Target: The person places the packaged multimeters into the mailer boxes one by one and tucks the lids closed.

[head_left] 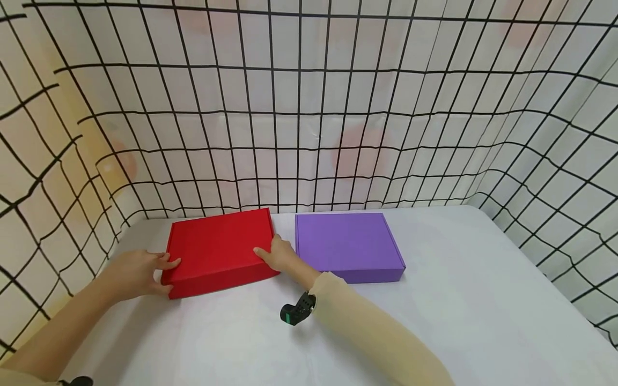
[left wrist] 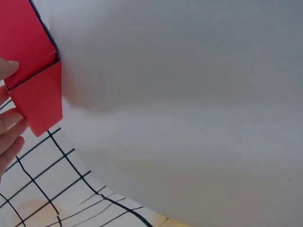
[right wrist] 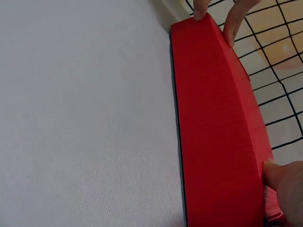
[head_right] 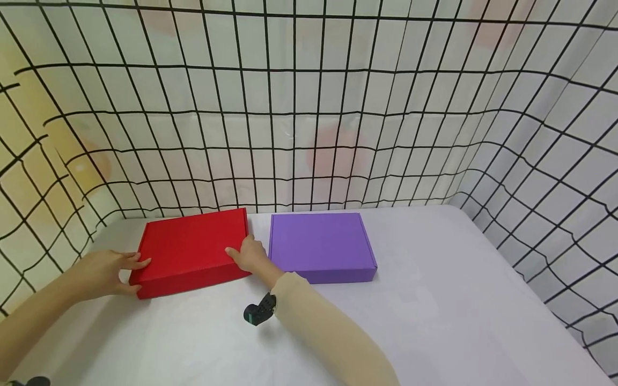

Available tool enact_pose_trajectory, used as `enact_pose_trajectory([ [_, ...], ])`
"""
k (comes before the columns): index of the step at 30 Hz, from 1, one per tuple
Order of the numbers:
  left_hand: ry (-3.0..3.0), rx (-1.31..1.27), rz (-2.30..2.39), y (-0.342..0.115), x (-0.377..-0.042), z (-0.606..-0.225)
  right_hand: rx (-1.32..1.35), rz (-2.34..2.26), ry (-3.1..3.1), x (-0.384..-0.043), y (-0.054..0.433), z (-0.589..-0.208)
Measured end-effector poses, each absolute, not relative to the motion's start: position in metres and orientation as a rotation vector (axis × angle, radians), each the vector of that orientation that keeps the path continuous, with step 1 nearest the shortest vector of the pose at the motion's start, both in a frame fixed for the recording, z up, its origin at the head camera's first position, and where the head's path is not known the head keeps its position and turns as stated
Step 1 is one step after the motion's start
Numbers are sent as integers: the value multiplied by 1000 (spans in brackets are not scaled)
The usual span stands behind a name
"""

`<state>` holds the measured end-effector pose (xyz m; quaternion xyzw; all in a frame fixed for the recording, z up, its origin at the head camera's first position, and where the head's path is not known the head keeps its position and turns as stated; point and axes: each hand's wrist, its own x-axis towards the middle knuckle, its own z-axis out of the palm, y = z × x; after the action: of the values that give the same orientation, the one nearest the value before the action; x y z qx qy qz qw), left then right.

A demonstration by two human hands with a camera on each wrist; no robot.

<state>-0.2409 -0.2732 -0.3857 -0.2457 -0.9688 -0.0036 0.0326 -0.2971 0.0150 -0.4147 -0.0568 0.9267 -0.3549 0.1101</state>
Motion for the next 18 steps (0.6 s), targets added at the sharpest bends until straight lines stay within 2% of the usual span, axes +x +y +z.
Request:
enact_pose_trajectory([
  [12,-3047,-727,35,-259,-242,-383,-179,-1050,2728,-298,15,-415],
  [18,-2991,-807,107,-254,-240,-385,-162,-1037,2720,-298,15,-415],
])
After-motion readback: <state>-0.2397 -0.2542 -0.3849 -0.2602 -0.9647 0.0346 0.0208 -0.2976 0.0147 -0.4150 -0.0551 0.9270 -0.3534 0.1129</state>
